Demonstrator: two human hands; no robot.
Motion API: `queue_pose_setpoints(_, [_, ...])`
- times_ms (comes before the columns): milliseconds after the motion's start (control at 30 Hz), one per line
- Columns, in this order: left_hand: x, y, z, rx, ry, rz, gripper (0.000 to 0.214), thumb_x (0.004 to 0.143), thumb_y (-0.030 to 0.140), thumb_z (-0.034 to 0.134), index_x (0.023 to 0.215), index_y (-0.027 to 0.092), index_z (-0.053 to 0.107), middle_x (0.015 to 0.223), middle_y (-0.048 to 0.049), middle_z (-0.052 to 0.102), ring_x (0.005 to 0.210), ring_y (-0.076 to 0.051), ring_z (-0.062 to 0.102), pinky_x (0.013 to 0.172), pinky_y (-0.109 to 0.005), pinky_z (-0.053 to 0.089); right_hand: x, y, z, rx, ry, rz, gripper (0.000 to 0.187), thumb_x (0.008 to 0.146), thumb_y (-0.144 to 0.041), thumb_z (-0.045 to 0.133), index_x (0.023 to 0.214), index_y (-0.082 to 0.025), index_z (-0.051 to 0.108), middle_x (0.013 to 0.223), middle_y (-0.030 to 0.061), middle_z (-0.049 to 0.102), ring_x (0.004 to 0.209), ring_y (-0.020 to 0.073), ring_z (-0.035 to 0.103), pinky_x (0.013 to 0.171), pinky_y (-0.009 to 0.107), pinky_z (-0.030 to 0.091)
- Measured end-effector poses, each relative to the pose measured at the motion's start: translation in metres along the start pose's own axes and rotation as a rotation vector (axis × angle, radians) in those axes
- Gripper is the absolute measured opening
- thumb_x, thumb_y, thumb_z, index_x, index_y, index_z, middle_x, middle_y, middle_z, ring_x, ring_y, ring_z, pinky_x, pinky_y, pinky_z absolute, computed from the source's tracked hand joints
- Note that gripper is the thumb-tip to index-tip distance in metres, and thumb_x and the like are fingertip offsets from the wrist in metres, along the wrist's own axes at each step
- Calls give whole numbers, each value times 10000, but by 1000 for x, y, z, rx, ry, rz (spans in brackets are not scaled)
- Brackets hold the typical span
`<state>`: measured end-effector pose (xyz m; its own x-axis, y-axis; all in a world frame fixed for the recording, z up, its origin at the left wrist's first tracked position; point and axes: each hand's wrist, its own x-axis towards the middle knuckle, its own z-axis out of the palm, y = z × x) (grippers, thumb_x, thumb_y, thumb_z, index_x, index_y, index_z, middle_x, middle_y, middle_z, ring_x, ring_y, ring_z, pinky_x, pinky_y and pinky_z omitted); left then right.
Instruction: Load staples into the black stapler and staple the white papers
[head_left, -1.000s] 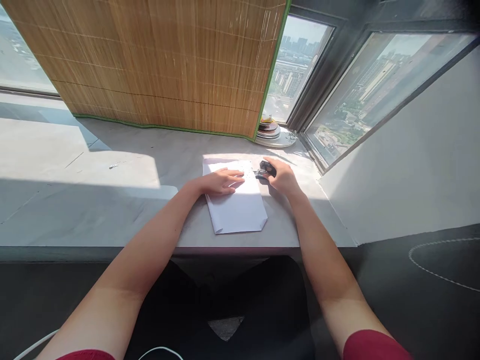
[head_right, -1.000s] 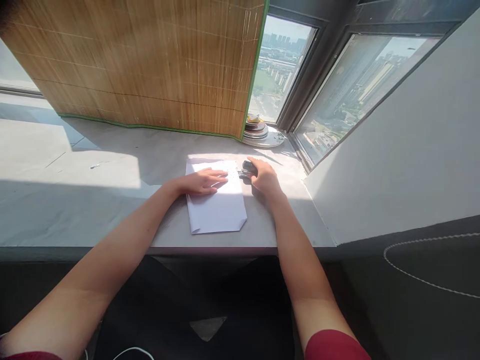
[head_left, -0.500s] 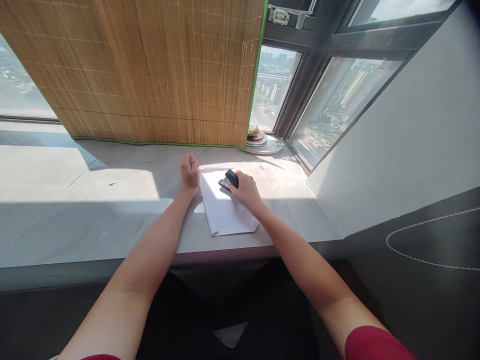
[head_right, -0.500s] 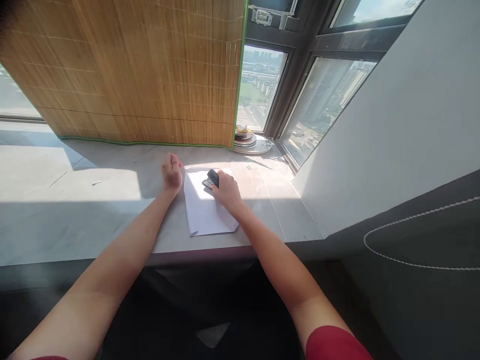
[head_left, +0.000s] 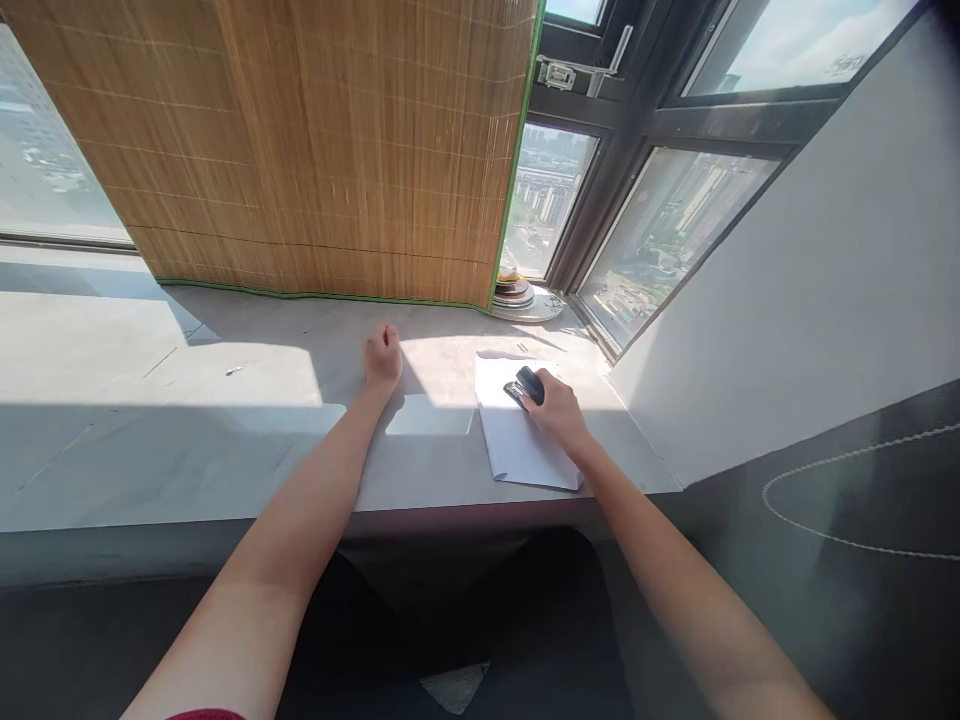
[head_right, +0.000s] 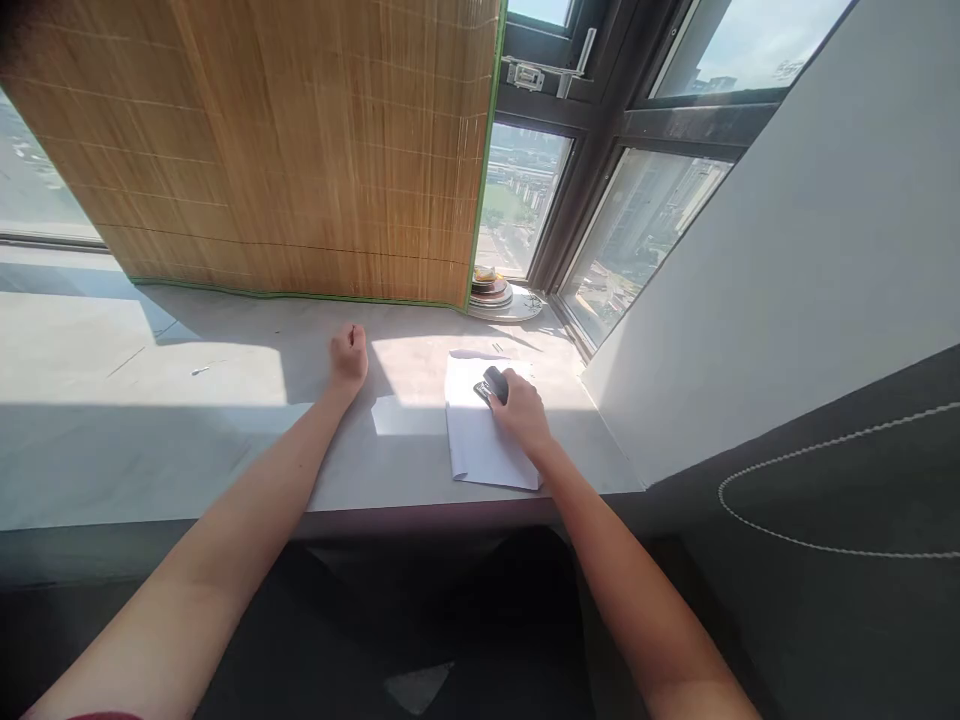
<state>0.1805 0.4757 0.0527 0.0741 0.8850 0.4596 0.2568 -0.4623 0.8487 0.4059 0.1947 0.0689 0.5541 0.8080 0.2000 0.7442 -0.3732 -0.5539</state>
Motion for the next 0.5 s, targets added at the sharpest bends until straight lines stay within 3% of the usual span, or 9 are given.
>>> queue_pose_setpoints(100, [0,-2,0,-31,8,-26,447,1074,279,509,675,251,311,610,40,297,619,-159,296,635,-343,225,24,24,-13,279,-91,-32,496,920,-588,717,1264,-247,612,1163,111,741,1044,281,711,855,399,574])
queue_pose_setpoints(167, [1,-4,0,-53,5,-38,443,1066,255,503,674,249,296,618,37,300,625,-159,293,633,-343,224,50,36,-15,397,-24,-70,517,1025,-661,491,1298,-237,605,1264,150,724,1157,290,705,898,436,603])
queue_pose_setpoints(267, [1,-6,-3,-65,11,-69,435,1049,200,486,669,248,281,621,38,303,624,-156,284,631,-345,218,90,47,-3,219,55,-155,459,1022,-546,483,1280,-206,651,1448,199,650,1360,318,623,1086,508,556])
queue_pose_setpoints(367, [1,-5,-7,-88,26,-111,428,1040,164,459,666,251,270,626,41,290,620,-154,267,626,-348,206,114,46,19,91,-82,-191,430,919,-406,630,1294,-209,705,1550,201,616,1484,363,542,1236,557,429])
queue_pose_setpoints(500, [-1,-2,-9,-105,62,-131,426,1029,160,467,670,254,258,646,39,271,626,-156,248,619,-347,194,118,33,49,6,-158,-169,563,915,-335,618,1465,-220,658,1646,186,553,1610,404,403,1319,667,231])
